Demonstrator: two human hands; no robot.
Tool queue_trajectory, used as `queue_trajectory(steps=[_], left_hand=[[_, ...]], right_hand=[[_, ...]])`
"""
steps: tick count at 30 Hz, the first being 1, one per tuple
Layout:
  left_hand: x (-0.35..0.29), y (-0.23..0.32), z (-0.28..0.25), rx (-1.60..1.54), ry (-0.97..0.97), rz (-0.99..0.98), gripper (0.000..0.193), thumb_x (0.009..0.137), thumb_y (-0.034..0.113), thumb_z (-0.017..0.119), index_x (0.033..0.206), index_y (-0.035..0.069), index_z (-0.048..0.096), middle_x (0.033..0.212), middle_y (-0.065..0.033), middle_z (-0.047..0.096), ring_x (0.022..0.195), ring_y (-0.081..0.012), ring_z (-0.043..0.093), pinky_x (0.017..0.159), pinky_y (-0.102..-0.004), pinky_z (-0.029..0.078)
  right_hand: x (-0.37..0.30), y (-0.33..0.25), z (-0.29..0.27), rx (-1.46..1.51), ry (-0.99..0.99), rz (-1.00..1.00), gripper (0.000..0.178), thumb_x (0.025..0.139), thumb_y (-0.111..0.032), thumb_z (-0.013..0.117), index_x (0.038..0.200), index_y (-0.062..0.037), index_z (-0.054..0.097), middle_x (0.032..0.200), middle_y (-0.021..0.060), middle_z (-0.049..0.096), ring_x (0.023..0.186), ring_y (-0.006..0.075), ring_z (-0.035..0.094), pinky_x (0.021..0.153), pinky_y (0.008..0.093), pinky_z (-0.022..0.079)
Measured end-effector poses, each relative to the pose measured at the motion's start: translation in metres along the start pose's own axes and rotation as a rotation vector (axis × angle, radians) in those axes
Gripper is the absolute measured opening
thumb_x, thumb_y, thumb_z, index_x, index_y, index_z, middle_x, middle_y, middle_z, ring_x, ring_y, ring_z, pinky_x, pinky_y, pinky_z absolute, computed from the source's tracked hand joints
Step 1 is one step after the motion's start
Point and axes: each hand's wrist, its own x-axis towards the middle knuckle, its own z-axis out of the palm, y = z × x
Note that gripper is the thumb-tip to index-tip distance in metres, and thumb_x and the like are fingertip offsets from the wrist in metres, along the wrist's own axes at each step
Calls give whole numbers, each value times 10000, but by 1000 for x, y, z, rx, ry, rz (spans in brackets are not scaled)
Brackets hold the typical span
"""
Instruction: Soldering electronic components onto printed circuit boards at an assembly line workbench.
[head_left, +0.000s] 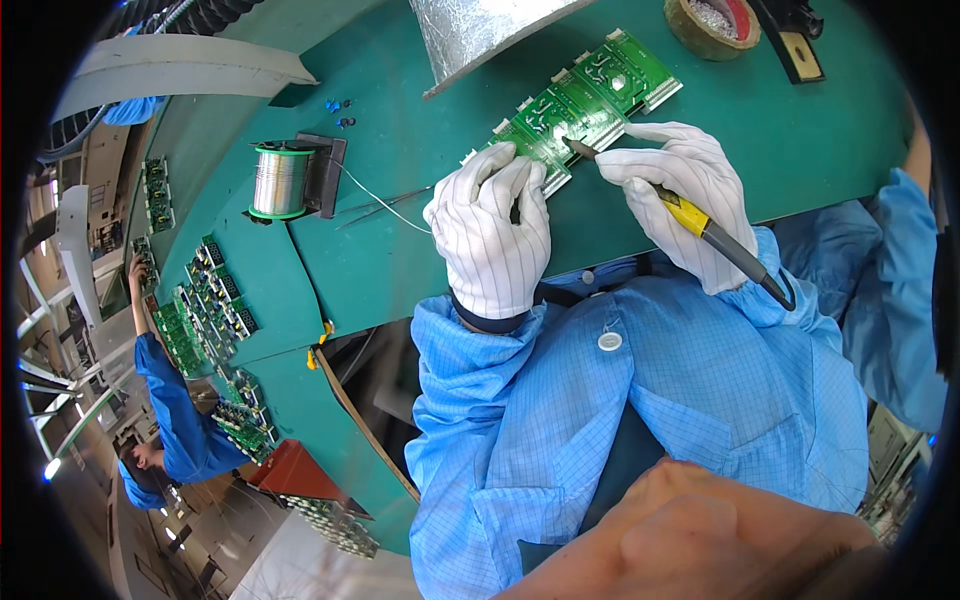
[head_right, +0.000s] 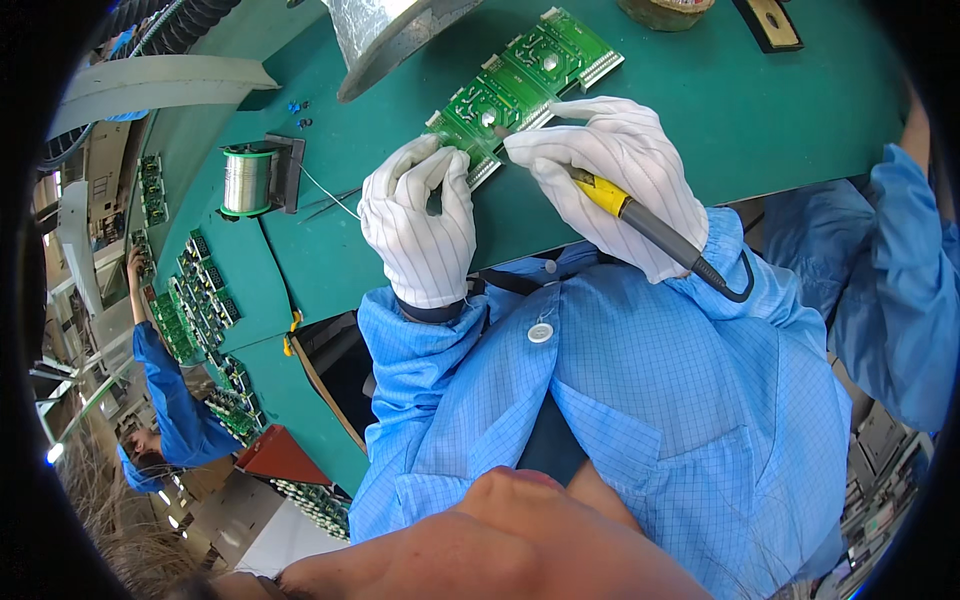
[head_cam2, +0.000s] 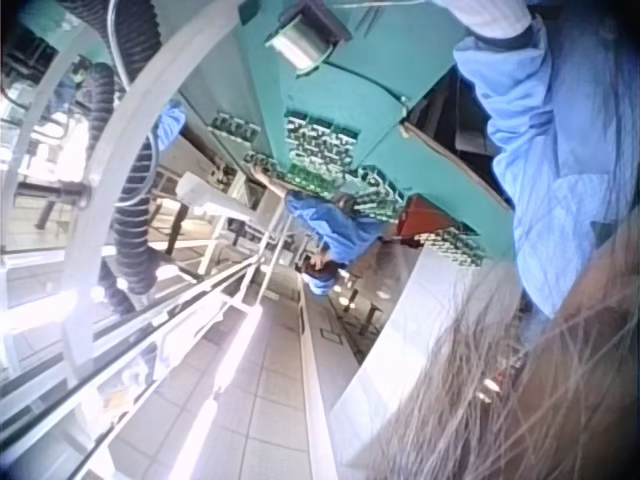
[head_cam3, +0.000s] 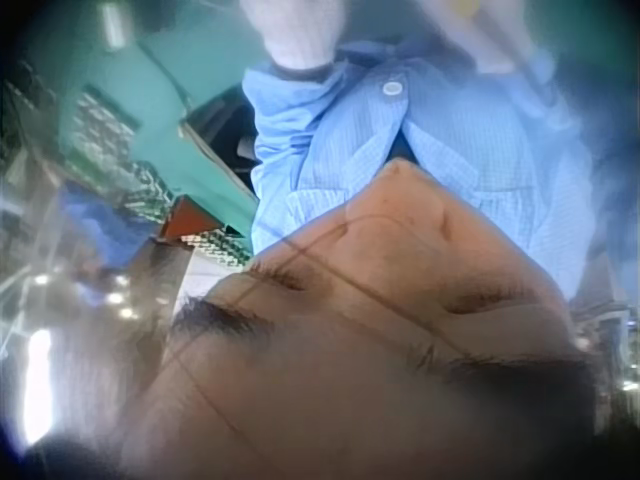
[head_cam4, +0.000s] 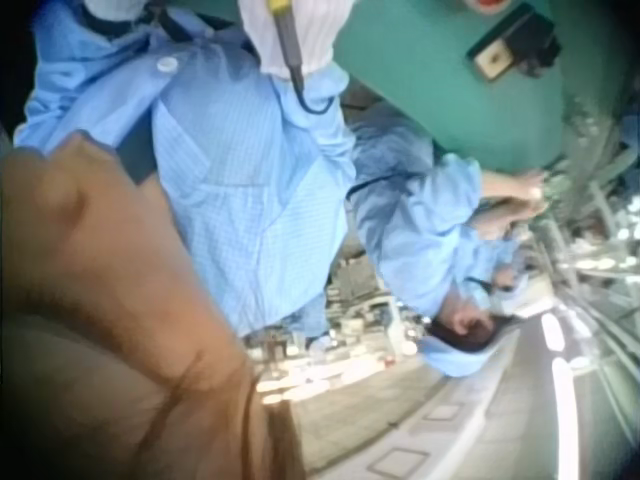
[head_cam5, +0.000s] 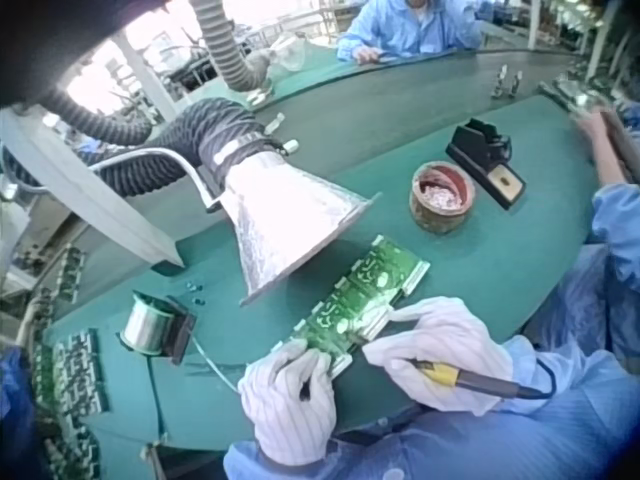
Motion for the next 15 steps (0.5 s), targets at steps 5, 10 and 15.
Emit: queue_trajectory(steps=[5,10,15], left_hand=[[2,-3,2,-32,-5,19,195,776,145,814,953,145,732,1054,-23,685,971,-228,644,863,-361,496],[0,-7,2,-22,-35,57,235,760,172,823,984,171,751,1050,-8,681,950,-216,638,846,-347,499],[4,-4,1,0,-61,69,234,761,174,823,983,173,751,1055,-8,677,952,-217,635,843,-347,498]], right_hand=[[-1,-2,2,7,10,10,157,858,-122,717,1013,-115,732,926,7,754,809,168,688,968,360,486],[-3,1,7,17,6,11,171,842,-127,740,1013,-123,736,934,5,753,836,181,694,980,362,477],[-4,0,8,16,-2,28,189,834,-118,748,1023,-126,739,935,3,751,867,197,699,992,362,467]])
